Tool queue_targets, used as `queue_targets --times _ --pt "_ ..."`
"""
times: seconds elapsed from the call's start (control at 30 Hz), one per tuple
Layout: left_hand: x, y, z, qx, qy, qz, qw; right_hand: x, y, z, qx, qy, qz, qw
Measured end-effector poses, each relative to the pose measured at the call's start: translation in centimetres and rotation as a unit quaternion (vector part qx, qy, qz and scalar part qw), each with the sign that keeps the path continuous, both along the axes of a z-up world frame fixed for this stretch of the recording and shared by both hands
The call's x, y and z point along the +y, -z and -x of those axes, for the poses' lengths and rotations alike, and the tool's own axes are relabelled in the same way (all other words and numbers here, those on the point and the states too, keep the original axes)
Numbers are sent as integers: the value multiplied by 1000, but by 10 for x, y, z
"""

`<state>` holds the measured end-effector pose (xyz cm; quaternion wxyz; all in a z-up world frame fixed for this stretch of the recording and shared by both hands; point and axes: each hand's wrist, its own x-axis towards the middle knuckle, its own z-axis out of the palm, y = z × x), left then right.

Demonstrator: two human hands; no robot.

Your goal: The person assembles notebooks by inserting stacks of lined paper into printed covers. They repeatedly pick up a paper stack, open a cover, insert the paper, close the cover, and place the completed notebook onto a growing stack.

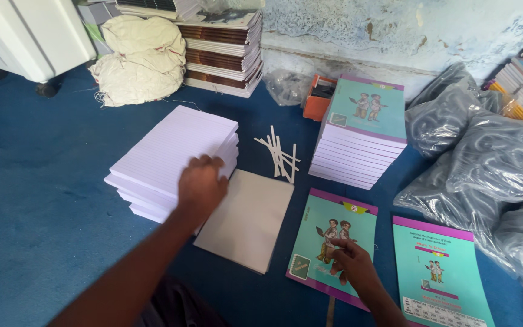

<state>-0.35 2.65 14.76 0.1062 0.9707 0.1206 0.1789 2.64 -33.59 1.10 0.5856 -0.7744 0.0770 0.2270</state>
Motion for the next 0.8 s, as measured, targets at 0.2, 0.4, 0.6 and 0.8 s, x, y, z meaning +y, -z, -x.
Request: queue_targets --times 0.2,0.4,0.6,0.8 --pt "26 -37 -2 131 -62 -75 987 1 0 2 0 -3 5 1000" --pt "34 -26 -3 173 -83 -66 979 -2 8 0 -5 -11 16 1000" --pt "46 -12 -11 154 -75 -78 982 -5 21 -1 -6 -30 25 999" --pt "60 -13 -18 146 -36 -67 986 -3 21 0 15 -31 34 999"
